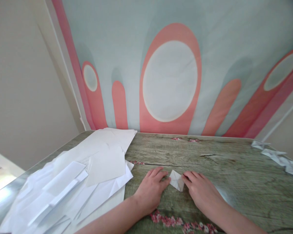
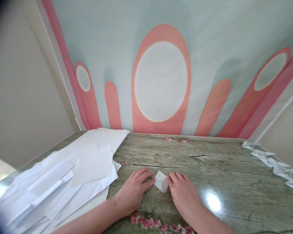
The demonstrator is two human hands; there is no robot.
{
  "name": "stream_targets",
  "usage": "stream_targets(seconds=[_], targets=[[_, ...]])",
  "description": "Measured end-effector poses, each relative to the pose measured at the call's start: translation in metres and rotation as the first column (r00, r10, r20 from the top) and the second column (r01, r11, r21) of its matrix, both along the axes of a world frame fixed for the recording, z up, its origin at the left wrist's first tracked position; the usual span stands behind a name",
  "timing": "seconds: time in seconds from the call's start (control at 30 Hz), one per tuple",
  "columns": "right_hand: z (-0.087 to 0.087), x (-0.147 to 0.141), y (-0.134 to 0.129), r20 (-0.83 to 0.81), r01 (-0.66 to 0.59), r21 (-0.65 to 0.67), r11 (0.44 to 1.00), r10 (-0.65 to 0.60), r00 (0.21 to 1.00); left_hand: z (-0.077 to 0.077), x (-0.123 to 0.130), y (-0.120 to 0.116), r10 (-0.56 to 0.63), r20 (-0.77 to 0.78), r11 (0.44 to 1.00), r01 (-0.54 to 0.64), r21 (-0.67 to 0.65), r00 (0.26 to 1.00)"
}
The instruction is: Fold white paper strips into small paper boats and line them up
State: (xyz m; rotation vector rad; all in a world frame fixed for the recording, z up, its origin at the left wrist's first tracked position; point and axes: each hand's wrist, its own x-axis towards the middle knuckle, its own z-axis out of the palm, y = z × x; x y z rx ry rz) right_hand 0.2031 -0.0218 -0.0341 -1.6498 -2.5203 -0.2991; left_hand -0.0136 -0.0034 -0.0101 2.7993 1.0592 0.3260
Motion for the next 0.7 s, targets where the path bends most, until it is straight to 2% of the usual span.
stream_targets(seconds=[0.2,0.43,0.53,0.7], targets=[[0.006,0.004,0.001,-0.239,-0.039,-0.043,0.998,0.027,0.971,-0.003,0.001,0.0,0.002,0.014,1.0,-0.002,0.005,1.0],[0.003,0.009,0.008,-0.535,-0.003,-0.1,0.995,-0.052,0.843,-0.005,-0.001,0.001,-0.005,0.061,1.0,0.006,-0.002,0.998],[-0.001,0.011,0.011,-0.592,0.018,-0.156,0.988,-0.108,0.799,-0.004,0.0,0.001,-0.007,0.063,1.0,0.008,-0.005,0.998],[-0.009,0.009,0.014,-0.608,0.026,-0.165,0.986,-0.122,0.785,-0.003,0.002,0.0,-0.025,0.052,1.0,0.024,0.011,0.998]])
